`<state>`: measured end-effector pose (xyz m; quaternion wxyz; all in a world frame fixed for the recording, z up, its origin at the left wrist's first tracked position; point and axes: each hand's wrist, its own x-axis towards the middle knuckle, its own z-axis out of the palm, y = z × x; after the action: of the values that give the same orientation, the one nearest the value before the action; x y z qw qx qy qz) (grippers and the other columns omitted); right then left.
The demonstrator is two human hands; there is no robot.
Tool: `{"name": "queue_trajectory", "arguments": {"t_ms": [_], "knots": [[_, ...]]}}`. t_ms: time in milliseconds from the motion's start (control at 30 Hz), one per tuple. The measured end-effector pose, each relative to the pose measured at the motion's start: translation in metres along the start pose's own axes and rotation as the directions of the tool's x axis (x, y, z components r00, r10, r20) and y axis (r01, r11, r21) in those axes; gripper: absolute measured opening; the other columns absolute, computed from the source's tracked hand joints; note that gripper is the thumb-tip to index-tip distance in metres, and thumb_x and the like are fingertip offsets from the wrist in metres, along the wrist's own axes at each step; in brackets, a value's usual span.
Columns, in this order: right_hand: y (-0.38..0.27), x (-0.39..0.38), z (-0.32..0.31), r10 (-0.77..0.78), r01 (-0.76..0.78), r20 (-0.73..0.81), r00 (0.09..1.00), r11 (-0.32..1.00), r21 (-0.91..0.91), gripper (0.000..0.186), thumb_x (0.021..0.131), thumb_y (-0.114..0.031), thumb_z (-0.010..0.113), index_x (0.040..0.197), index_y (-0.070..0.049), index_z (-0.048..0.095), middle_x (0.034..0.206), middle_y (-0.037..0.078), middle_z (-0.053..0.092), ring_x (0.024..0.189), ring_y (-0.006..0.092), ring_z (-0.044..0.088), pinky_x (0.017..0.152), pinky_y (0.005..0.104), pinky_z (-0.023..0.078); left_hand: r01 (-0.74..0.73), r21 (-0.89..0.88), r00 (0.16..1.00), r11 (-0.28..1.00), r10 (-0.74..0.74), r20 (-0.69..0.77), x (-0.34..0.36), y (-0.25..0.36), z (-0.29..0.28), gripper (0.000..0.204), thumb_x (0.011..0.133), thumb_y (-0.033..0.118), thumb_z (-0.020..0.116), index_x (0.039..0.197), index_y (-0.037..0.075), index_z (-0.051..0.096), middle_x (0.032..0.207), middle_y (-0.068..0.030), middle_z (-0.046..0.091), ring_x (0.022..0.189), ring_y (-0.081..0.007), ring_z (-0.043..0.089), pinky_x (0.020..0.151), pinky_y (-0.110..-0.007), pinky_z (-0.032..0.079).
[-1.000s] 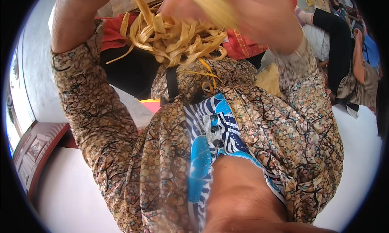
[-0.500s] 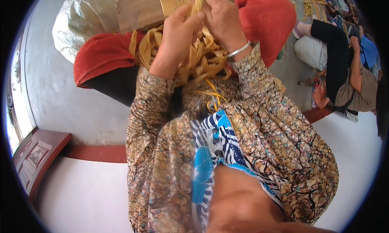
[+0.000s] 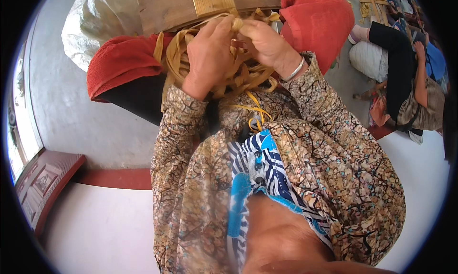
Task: The person weaves a basket by hand, interlacing long tan strips of material around a wooden frame. They repeatedly pull, tuck, and tighten the strips to form the basket structure.
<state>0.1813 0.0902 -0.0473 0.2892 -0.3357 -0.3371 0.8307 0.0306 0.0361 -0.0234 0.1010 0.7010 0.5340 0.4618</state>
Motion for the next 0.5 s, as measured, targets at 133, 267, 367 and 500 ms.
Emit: {"name": "queue_trajectory", "arguments": {"t_ms": [133, 267, 367, 500], "knots": [[-0.004, -0.005, 0.003, 0.034, -0.056, 0.117, 0.993, 0.98, 0.191, 0.019, 0.095, -0.009, 0.051, 0.107, -0.005, 0.065, 0.104, 0.001, 0.063, 0.094, 0.0106, 0.059, 0.083, 0.0283, 0.049, 0.081, -0.173, 0.992, 0.982, -0.064, 0.105, 0.001, 0.001, -0.003, 0.032, 0.082, 0.009, 0.065, 0.113, 0.005, 0.06, 0.101, -0.0144, 0.064, 0.087, -0.0342, 0.063, 0.072, -0.038, 0.052], [-0.006, -0.002, 0.009, -0.33, 0.32, 0.005, 0.944, 0.912, -0.255, 0.014, 0.09, -0.004, 0.055, 0.099, 0.0, 0.066, 0.105, 0.003, 0.064, 0.096, 0.0137, 0.059, 0.083, 0.0292, 0.048, 0.173, -0.056, 0.97, 0.983, -0.16, 0.184, 0.019, 0.02, -0.013, 0.026, 0.086, 0.017, 0.06, 0.109, 0.003, 0.06, 0.093, -0.0177, 0.065, 0.08, -0.0361, 0.064, 0.068, -0.04, 0.052], [-0.018, 0.002, 0.01, -0.744, 0.526, 0.254, 0.618, 0.152, -0.837, 0.012, 0.084, 0.001, 0.06, 0.095, 0.004, 0.063, 0.105, 0.009, 0.063, 0.097, 0.0235, 0.06, 0.082, 0.0305, 0.048, 0.302, 0.137, 0.905, 0.943, -0.329, 0.271, 0.029, 0.023, -0.006, 0.027, 0.089, 0.023, 0.056, 0.106, 0.003, 0.061, 0.077, -0.0191, 0.065, 0.074, -0.0368, 0.065, 0.067, -0.041, 0.052], [-0.025, 0.006, 0.011, -0.812, 0.575, 0.375, 0.447, -0.06, -0.816, 0.013, 0.086, -0.01, 0.064, 0.095, 0.001, 0.065, 0.096, 0.012, 0.064, 0.092, 0.0252, 0.061, 0.079, 0.0306, 0.048, 0.406, -0.111, 0.913, 0.907, -0.396, 0.102, 0.028, 0.001, 0.014, 0.026, 0.093, 0.023, 0.049, 0.098, 0.002, 0.062, 0.066, -0.0164, 0.061, 0.063, -0.0289, 0.062, 0.059, -0.039, 0.048]]}}
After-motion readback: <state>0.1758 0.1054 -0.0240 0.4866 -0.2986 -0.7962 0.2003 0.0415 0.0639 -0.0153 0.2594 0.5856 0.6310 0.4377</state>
